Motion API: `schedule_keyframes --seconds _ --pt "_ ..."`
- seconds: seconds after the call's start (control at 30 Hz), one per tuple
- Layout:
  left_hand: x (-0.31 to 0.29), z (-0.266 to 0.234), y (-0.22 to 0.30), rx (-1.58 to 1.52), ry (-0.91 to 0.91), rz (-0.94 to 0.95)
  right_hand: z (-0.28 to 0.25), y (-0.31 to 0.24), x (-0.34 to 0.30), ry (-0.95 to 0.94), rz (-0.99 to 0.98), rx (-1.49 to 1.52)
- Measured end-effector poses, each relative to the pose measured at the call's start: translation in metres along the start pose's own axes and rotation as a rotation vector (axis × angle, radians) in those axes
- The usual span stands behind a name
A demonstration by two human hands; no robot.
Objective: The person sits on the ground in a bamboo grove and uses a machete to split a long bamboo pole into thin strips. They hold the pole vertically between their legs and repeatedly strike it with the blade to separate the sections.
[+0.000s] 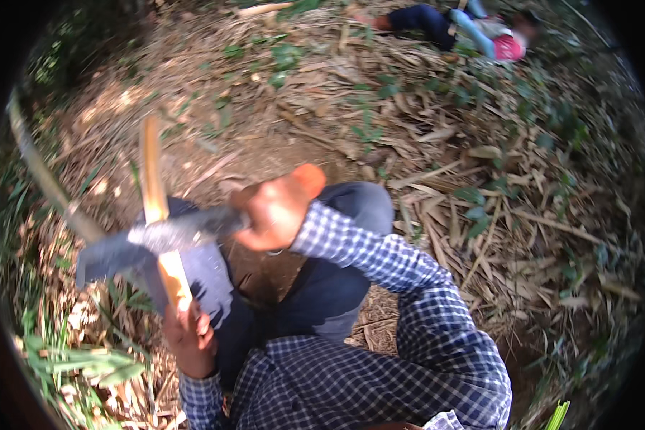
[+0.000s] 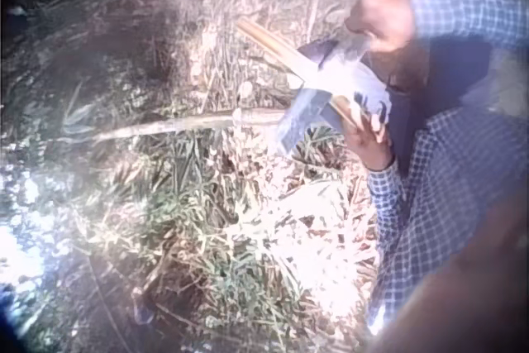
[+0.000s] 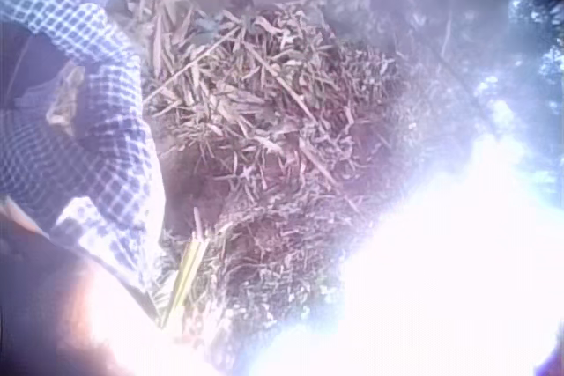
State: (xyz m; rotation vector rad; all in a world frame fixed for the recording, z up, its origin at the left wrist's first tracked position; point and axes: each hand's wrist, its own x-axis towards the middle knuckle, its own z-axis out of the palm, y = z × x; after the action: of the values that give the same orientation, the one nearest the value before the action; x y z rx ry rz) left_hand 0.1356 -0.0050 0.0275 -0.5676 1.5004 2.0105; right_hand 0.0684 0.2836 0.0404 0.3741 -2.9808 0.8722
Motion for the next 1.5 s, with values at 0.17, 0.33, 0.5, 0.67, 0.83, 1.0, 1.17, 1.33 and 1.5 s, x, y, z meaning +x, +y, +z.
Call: schedule_keyframes --seconds 0.17,0.33,0.5,0.67,0.83,1.0,1.17,1.33,1.5 --pt "0.004 0.035 0.017 0.087 -0.005 0.022 0.003 -0.01 -0.016 -0.082 -0.051 0.025" --pt "0.006 0.049 0.024 0.114 -0.005 0.017 -0.009 0.001 0.0 -0.057 0.106 -0.014" --pt "0.006 0.042 0.031 -0.005 -0.015 -0.013 -0.001 0.0 -0.001 -0.063 -0.133 -0.067" --pt "0.005 0.024 0.038 0.089 -0.127 -0.037 -0.004 -0.006 0.025 -0.031 0.158 -0.102" --pt "0.0 0.018 0.039 0.102 -0.116 -0.05 -0.006 -0.012 0.024 -0.067 0.045 -0.165" --pt "0.006 0.024 0.026 -0.102 -0.032 -0.182 -0.021 0.019 0.035 0.002 0.191 -0.145" --pt "-0.004 0.034 0.021 0.095 0.004 0.046 -0.028 0.009 0.039 -0.114 0.088 -0.173" --pt "-0.009 0.043 0.026 0.204 0.033 0.041 -0.029 0.022 0.042 -0.02 0.218 -0.18" --pt "-0.011 0.035 0.028 0.116 0.021 0.018 -0.026 0.018 0.044 -0.052 0.128 -0.154"
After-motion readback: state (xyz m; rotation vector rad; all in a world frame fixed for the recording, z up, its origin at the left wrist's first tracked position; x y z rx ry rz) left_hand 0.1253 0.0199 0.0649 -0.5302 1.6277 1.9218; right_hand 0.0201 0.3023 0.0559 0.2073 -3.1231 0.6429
